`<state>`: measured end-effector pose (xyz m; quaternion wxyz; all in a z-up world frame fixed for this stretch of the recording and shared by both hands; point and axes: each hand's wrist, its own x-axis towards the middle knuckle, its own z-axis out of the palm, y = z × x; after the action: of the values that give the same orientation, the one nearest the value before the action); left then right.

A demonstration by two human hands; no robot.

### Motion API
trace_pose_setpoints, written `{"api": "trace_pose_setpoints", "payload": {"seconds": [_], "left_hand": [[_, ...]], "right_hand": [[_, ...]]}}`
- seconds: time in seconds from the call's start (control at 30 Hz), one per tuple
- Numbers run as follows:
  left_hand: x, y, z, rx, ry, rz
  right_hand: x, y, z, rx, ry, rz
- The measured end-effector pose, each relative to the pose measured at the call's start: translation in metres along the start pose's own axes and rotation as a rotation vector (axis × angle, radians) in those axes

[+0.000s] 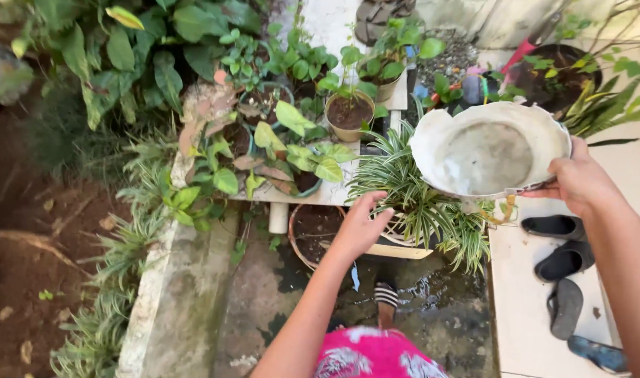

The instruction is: Watering several potted plants in an outdoor garden using a bucket.

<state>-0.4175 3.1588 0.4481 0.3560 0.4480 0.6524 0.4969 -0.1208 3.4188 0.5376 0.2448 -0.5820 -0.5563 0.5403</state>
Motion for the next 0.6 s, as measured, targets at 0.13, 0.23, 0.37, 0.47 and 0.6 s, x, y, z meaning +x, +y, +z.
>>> {"api": "trace_pose_setpoints", "payload": {"seconds": [0.13, 0.23, 0.37, 0.47, 0.6], "left_hand": [[0.04, -0.025, 0.002, 0.063, 0.083, 0.045], [0.051, -0.024, 0.015, 0.073, 0.049, -0.115], [0.079, -0.02, 0.036, 0.028, 0.062, -0.084], [0.091, -0.015, 0.045, 0.035, 0.056, -0.125], [0.103, -0.024, 0.054, 0.074, 0.058, -0.072]], "right_hand": [[0.065, 0.001, -0.002, -0.15, -0.035, -0.056], [0.088, -0.005, 0.0, -0.281, -0.032, -0.091], [0.109, -0.016, -0.005, -0.83, 0.03, -0.173], [0.121, -0.021, -0.004, -1.053, 0.036, -0.256], [0.111, -0.042, 0.005, -1.191, 0.05, -0.354]]}}
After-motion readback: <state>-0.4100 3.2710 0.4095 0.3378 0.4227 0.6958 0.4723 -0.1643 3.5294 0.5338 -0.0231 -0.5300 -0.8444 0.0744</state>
